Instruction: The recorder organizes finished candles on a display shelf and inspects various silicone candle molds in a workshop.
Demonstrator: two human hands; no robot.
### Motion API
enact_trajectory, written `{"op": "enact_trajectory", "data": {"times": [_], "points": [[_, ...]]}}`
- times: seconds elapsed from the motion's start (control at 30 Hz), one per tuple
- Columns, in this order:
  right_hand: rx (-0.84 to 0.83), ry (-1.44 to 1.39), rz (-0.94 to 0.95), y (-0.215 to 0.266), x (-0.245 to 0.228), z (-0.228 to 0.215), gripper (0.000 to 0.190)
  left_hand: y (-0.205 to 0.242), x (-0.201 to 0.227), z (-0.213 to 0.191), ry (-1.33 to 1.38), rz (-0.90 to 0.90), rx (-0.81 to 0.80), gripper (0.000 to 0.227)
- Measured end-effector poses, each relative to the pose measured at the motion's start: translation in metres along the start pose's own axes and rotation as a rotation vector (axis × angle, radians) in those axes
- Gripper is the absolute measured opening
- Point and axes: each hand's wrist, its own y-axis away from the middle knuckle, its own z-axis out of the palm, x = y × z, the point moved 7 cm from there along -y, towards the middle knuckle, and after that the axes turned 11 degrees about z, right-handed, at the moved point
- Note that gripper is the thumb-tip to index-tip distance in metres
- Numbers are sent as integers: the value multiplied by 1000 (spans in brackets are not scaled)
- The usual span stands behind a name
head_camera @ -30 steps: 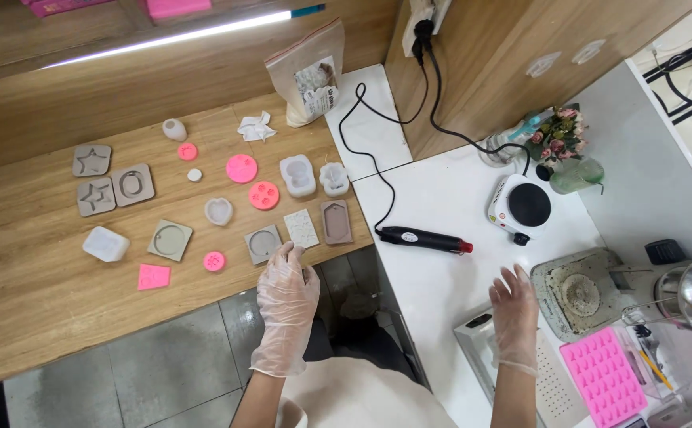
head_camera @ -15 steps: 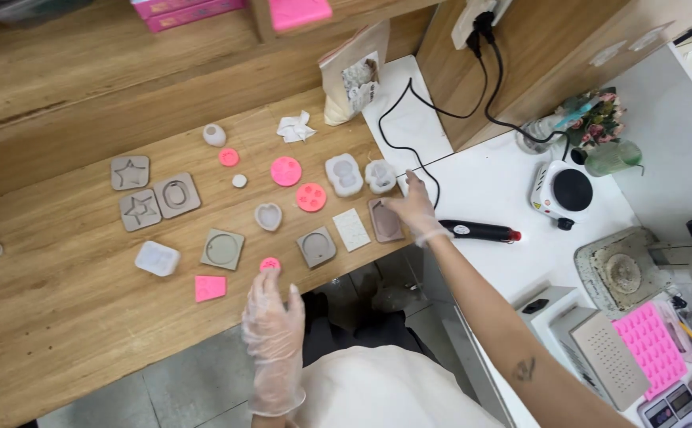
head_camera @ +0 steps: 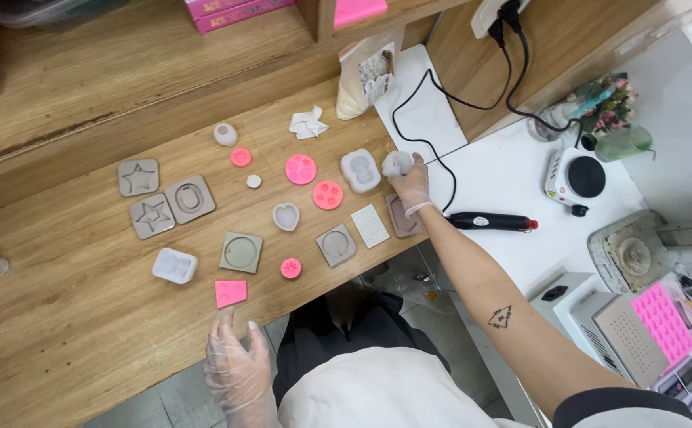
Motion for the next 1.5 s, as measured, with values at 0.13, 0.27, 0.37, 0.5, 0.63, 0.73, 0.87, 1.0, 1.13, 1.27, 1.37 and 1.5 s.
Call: {"op": "enact_trajectory", "data": {"times": [0.13,0.27,0.37,0.5,0.63,0.73,0.87,1.0,1.13,1.27,1.37,1.5], "points": [[-255,-578,353,24,3,-34,77,-13,24,8,51,71,46,53],[-679,-1589,546,14,45,-23,69,-35,70,9,210,211,50,53],[-1083,-1986,331,68,-8,-96,87,-45,108,16,260,298,31,55],[-1328,-2191,194,123,-43,-170,93,-59,162,1,425,542,78,55],[-1482,-2263,5,141,-44,-214,94,-64,202,0,521,622,29,55],[-1500,-2252,-122,150,-44,-242,85,-64,225,-3,607,678,-10,55],[-1208,-2030,-235,154,-49,-274,87,-63,244,13,729,621,-144,54],[-909,-1805,-390,179,-64,-305,87,-66,290,19,1084,340,-552,38],[223,-1024,-265,202,-47,-344,90,-64,371,-10,1673,303,-763,58],[765,-644,-162,222,-34,-370,105,-69,439,-62,1711,511,-793,62],[793,-578,-132,230,-34,-390,99,-55,472,-48,1891,353,-875,68],[793,-631,-186,231,-9,-411,104,-40,505,-46,1938,323,-811,65]]}}
